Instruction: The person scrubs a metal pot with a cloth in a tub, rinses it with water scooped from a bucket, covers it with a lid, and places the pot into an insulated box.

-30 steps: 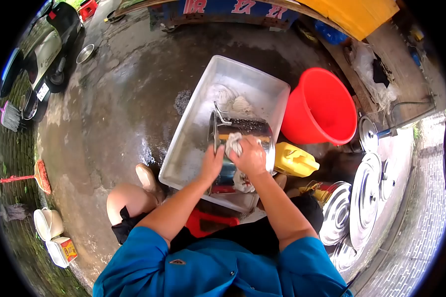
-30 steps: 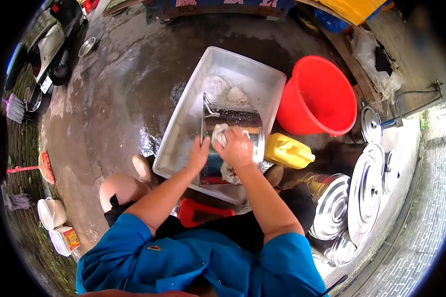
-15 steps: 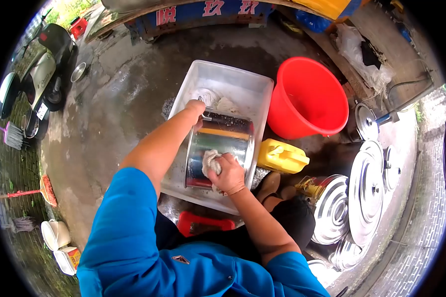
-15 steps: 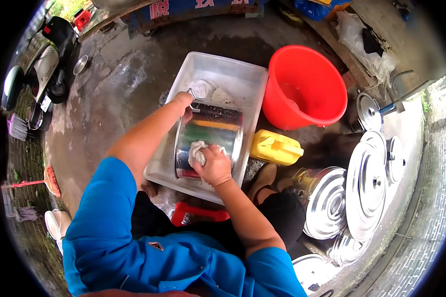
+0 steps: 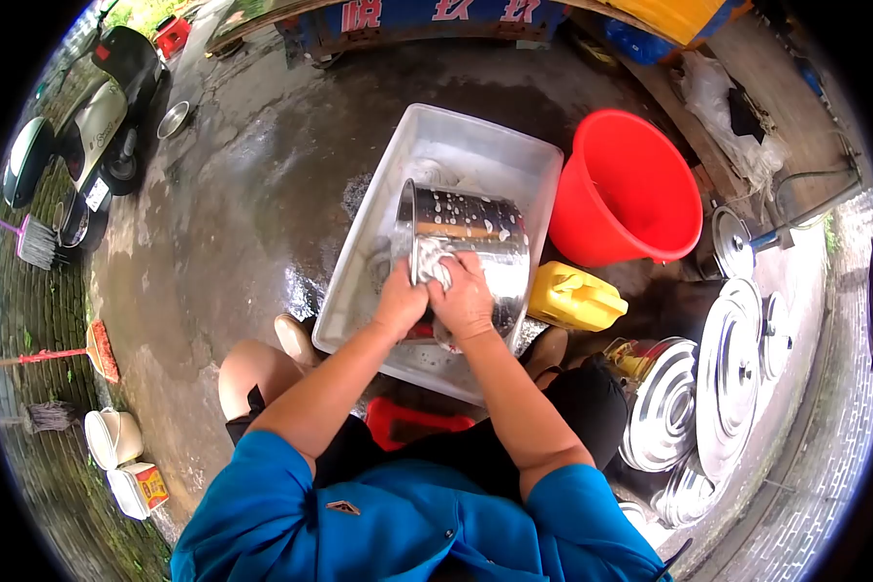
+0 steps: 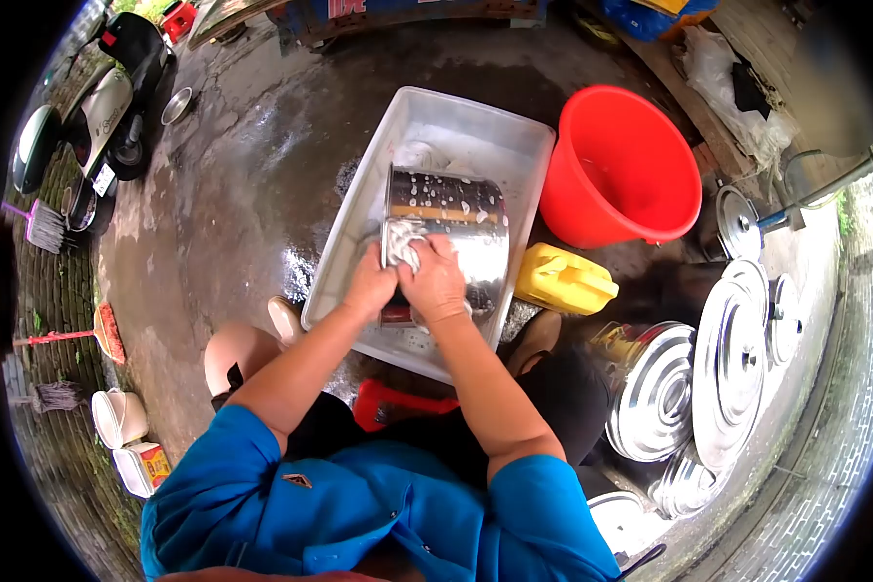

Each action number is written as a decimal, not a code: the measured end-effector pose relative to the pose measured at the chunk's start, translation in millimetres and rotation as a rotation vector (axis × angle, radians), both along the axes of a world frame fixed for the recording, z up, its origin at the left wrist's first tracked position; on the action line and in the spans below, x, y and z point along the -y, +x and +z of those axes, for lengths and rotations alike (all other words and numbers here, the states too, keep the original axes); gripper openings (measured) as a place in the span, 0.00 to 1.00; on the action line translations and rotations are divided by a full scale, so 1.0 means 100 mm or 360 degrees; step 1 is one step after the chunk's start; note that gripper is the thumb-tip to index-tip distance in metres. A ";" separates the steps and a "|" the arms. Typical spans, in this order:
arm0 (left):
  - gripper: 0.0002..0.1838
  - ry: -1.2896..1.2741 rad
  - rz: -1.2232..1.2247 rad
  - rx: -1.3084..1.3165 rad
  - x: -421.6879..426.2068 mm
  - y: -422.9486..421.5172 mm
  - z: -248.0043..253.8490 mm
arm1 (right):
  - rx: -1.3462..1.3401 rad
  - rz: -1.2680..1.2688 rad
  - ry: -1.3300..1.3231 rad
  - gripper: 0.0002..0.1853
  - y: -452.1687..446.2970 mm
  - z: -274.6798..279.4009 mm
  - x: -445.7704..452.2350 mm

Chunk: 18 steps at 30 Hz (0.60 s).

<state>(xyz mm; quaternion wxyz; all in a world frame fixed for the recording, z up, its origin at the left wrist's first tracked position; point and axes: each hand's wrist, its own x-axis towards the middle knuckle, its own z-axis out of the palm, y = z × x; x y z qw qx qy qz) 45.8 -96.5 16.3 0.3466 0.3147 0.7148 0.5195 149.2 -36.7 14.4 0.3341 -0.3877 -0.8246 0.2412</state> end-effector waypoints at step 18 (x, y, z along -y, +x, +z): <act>0.25 -0.0004 -0.0301 -0.0205 0.68 0.32 -0.53 | 0.0717 -0.0022 -0.0160 0.22 -0.81 0.31 -0.41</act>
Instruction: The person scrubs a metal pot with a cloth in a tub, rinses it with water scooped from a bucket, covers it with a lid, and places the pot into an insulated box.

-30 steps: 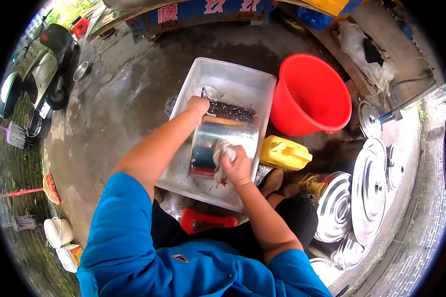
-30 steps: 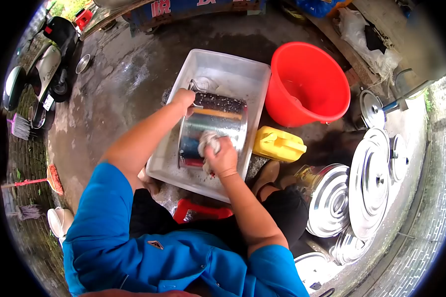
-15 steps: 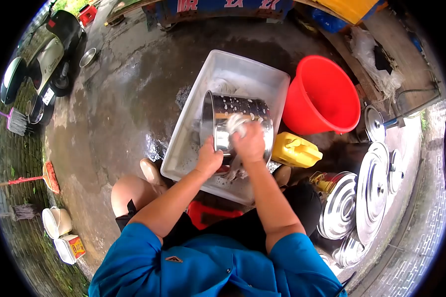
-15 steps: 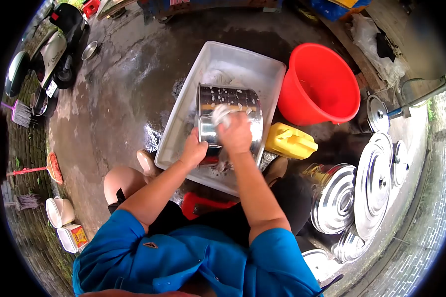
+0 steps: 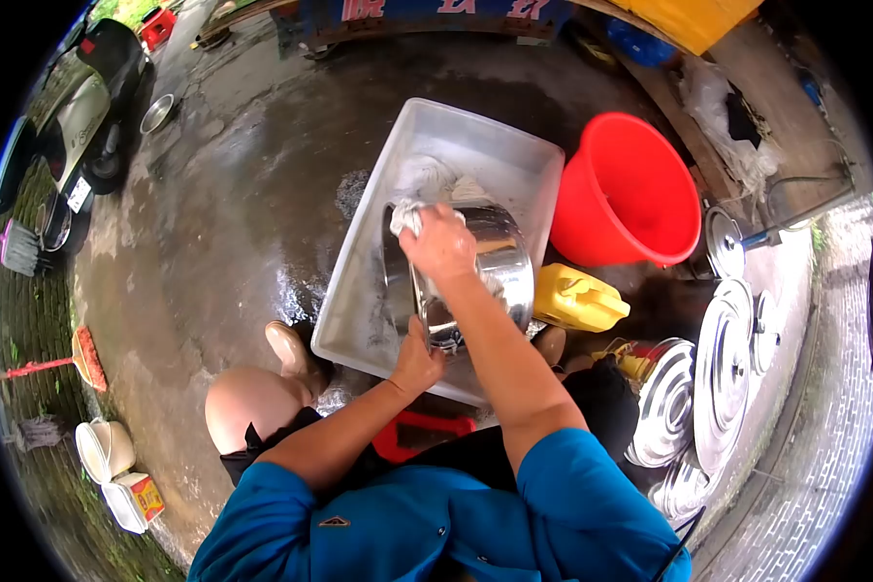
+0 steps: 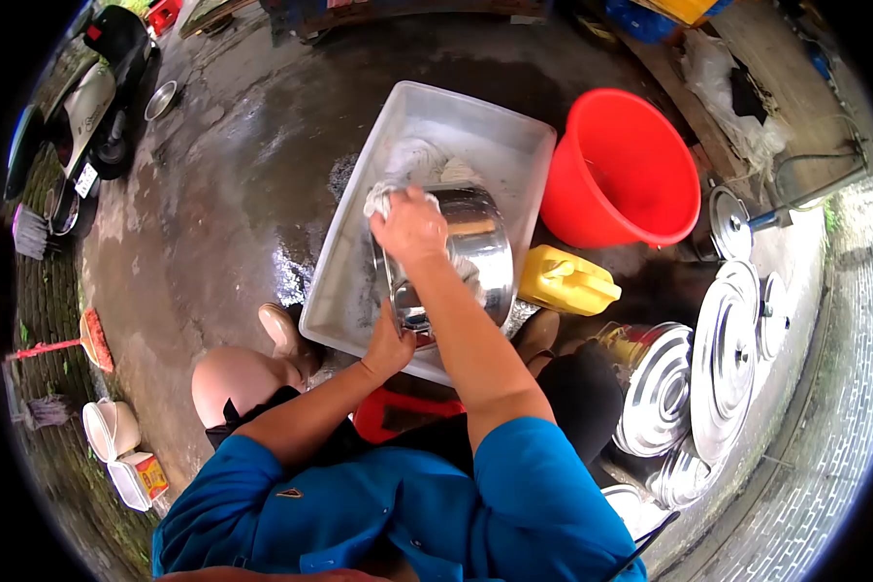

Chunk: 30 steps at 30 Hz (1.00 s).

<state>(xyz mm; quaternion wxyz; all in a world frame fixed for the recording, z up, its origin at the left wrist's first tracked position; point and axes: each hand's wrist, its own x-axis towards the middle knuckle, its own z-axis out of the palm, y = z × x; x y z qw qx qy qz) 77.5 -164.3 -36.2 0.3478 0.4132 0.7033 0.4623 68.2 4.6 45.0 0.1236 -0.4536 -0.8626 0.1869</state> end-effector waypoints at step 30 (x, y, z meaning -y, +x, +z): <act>0.13 0.0136 0.0483 0.1949 0.10 -1.84 -0.25 | -0.2351 -0.0938 -0.1356 0.17 1.43 0.04 0.08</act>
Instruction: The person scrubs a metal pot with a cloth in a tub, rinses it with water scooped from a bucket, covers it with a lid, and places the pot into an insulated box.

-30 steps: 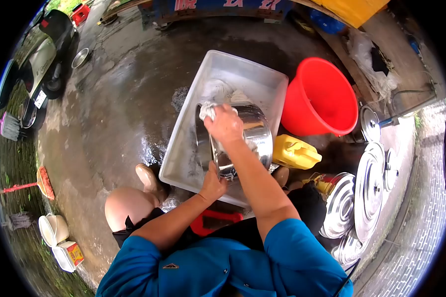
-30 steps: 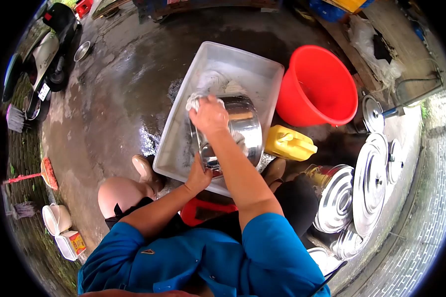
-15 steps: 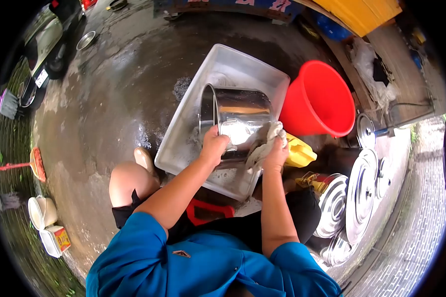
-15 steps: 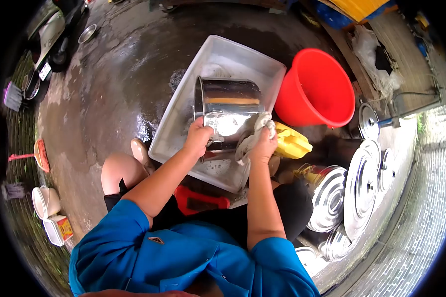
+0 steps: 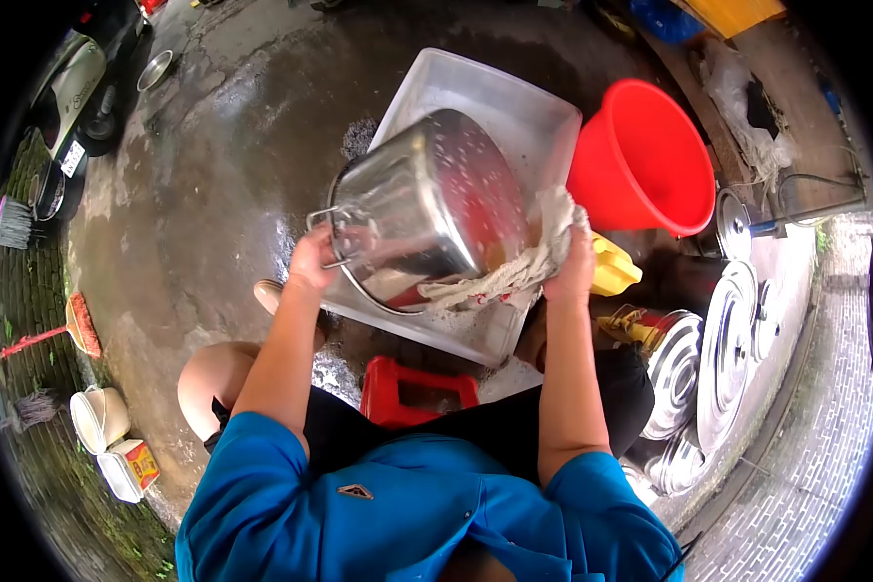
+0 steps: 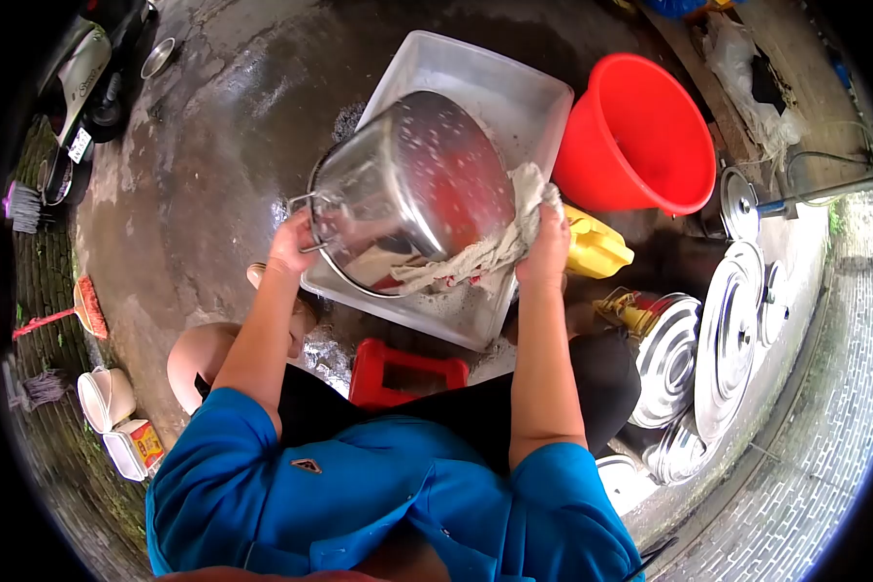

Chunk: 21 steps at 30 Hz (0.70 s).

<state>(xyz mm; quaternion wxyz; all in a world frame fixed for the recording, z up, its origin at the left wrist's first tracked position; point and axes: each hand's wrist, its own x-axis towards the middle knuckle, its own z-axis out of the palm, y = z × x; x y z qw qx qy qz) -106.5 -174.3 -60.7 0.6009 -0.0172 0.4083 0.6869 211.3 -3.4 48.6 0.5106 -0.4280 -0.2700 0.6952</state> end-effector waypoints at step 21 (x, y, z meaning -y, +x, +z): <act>0.12 -0.0746 0.0889 -0.0519 0.26 -0.49 -0.46 | 0.1864 0.1137 0.0178 0.25 -0.20 -2.55 0.23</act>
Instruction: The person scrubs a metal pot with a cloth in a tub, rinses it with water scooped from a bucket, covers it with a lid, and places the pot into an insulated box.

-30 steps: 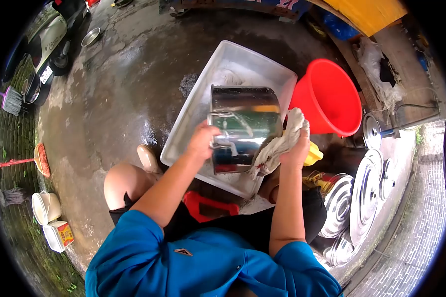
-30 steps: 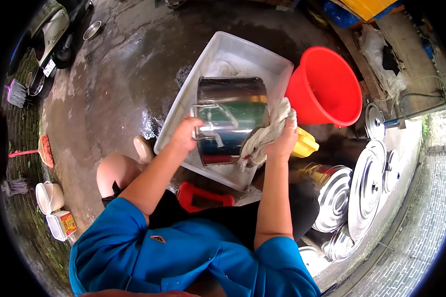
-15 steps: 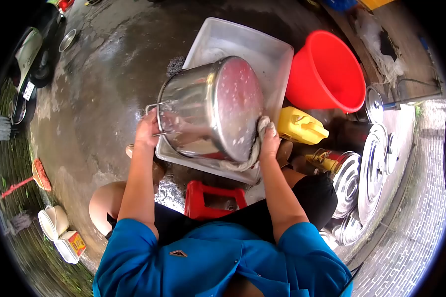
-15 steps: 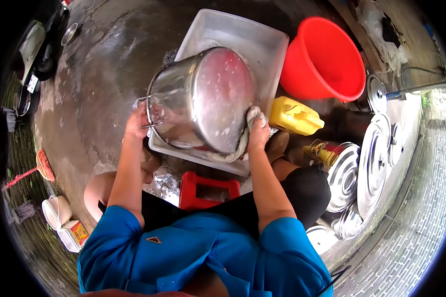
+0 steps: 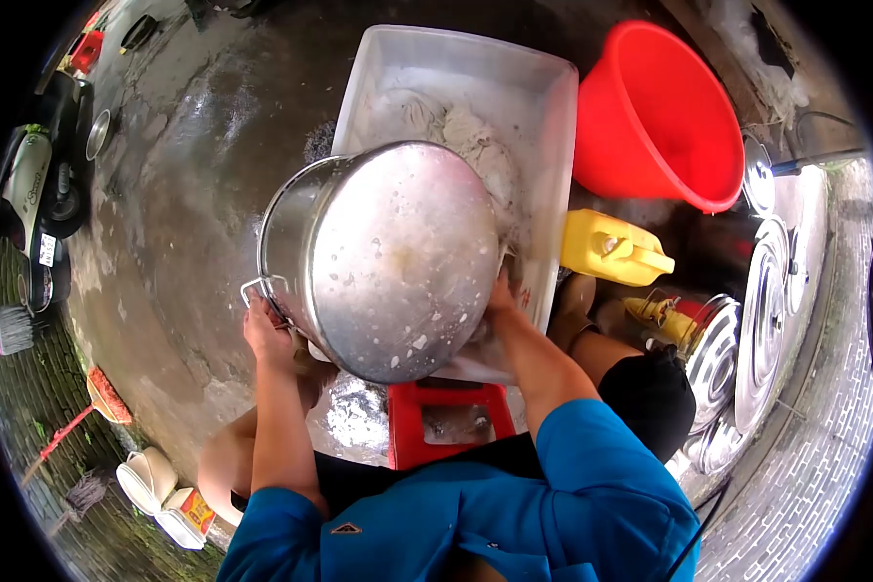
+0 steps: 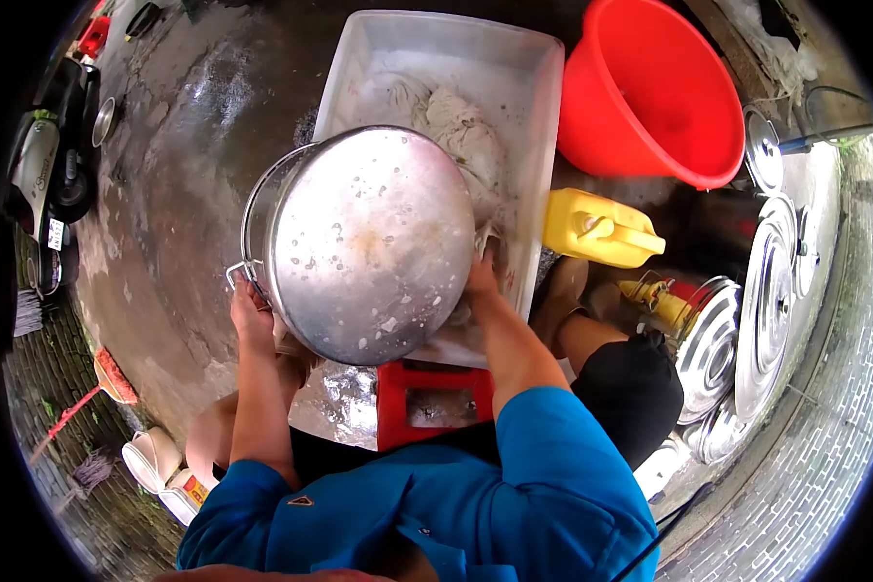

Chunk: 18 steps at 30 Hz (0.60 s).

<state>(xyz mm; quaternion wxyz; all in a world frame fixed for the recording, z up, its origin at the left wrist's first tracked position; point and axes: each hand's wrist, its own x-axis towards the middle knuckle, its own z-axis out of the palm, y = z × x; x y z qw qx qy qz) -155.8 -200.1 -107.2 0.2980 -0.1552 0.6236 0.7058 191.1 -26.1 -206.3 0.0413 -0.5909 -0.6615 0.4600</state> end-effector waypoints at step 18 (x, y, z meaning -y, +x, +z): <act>0.22 -0.0112 0.0438 0.0124 -0.01 0.16 -0.18 | 0.0162 0.1167 -0.0832 0.21 0.44 1.35 0.06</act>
